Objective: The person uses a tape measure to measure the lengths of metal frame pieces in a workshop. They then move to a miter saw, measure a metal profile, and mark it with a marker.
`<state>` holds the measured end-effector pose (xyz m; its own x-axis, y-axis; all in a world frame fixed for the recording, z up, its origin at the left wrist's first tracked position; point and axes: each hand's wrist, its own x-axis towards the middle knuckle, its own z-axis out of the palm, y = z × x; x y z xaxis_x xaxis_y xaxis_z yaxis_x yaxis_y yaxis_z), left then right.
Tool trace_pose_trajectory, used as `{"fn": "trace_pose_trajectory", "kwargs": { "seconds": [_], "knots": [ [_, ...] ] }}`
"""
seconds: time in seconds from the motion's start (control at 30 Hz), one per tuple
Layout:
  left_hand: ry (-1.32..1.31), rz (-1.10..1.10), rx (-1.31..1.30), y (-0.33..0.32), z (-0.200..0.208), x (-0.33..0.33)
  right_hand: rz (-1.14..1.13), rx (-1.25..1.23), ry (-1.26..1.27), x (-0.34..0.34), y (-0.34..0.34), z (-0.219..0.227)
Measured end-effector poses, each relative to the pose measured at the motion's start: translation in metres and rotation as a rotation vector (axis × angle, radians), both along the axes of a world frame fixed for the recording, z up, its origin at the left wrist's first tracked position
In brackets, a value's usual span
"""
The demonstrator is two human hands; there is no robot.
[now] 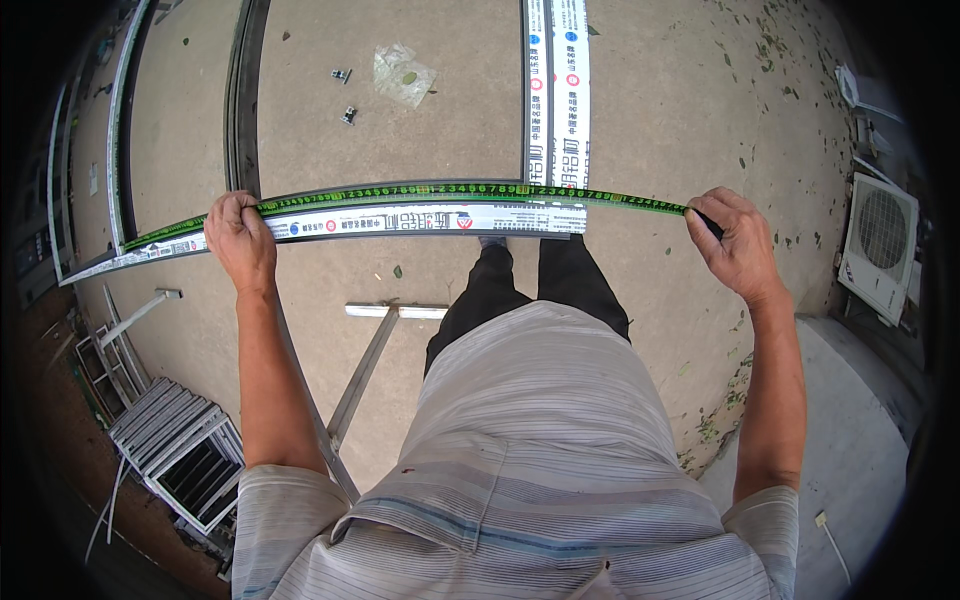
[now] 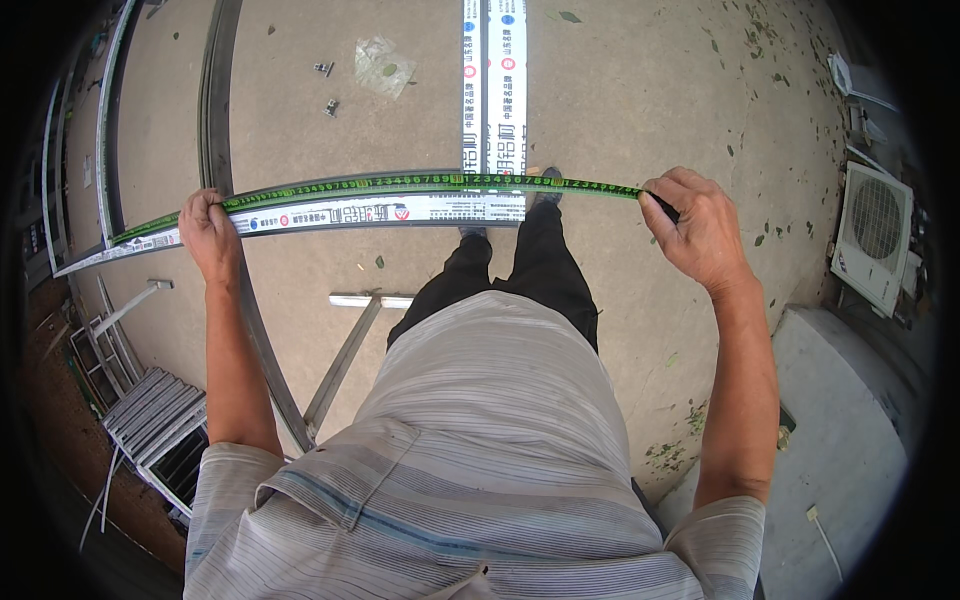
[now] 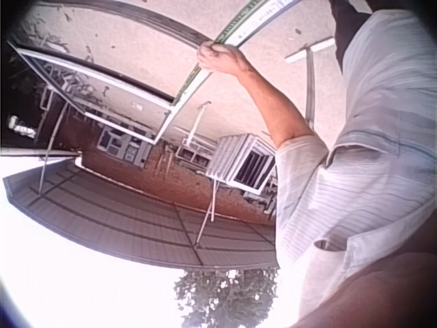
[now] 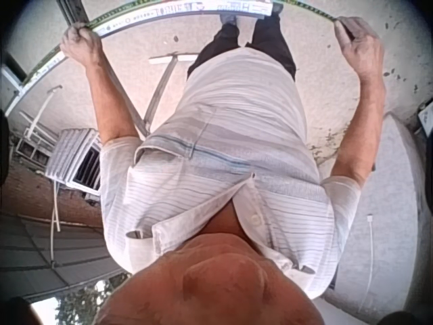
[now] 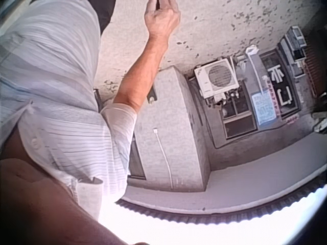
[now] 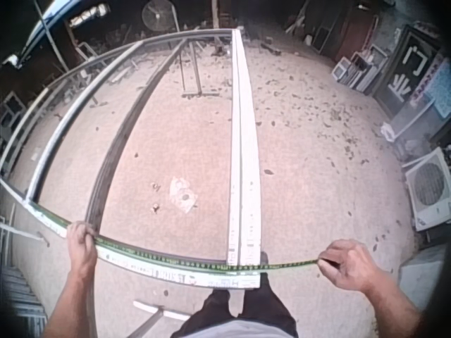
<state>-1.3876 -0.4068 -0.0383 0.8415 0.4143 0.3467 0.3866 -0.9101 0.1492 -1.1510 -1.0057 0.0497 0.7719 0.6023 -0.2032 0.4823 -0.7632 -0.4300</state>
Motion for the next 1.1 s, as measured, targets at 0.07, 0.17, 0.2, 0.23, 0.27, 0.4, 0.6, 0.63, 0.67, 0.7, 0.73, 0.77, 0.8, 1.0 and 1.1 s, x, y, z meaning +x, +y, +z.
{"fn": "trace_pose_trajectory", "kwargs": {
  "seconds": [0.07,0.17,0.2,0.23,0.27,0.4,0.6,0.63,0.67,0.7,0.73,0.77,0.8,1.0,1.1],
  "knots": [
    [-0.004,0.001,-0.002,0.0002,-0.001,-0.0003,0.002,0.001,0.0,0.0004,-0.0004,-0.0005],
    [-0.008,0.002,-0.004,-0.0009,-0.0003,0.0003,0.007,0.005,-0.001,0.0007,-0.0004,-0.0003],
    [-0.01,0.002,-0.009,-0.0009,-0.0004,0.0007,0.008,0.008,-0.002,0.0006,0.0001,0.0001],
    [-0.011,0.002,-0.014,-0.001,-0.0006,0.0006,0.009,0.011,-0.001,0.0006,0.0005,0.0001],
    [-0.012,0.002,-0.019,-0.0011,-0.0007,0.0005,0.014,0.013,-0.002,0.001,0.0005,0.0],
    [-0.007,0.002,-0.013,-0.0011,-0.0002,0.0005,0.008,0.005,0.011,0.0011,0.0001,-0.0007],
    [-0.004,0.001,-0.004,-0.0004,-0.0002,-0.0001,0.005,0.004,0.025,0.0017,-0.0001,-0.0007],
    [-0.008,0.001,-0.008,-0.0007,-0.0002,0.0,0.005,0.002,0.028,0.002,0.0003,-0.0002],
    [-0.011,0.001,-0.011,-0.001,-0.0001,0.0003,0.006,-0.001,0.028,0.0019,0.0002,-0.0002],
    [-0.011,0.001,-0.009,-0.0016,0.0003,0.0006,0.007,-0.005,0.027,0.0019,0.0001,-0.0002],
    [-0.01,0.001,-0.007,-0.0022,0.0011,0.0008,0.009,-0.008,0.028,0.002,0.0001,-0.0003],
    [-0.009,0.001,-0.004,-0.0024,0.0016,0.0008,0.011,-0.007,0.028,0.0023,0.0,-0.0004],
    [-0.006,0.002,-0.003,-0.002,0.0013,0.0006,0.014,-0.005,0.029,0.0027,-0.0003,-0.0006],
    [-0.013,0.005,-0.007,-0.0017,0.0003,0.0003,0.017,0.001,0.03,0.003,-0.0004,-0.0004],
    [-0.011,0.003,-0.014,-0.0018,0.0015,0.0011,0.013,0.004,0.034,0.0035,-0.0004,-0.0004]
  ]
}}
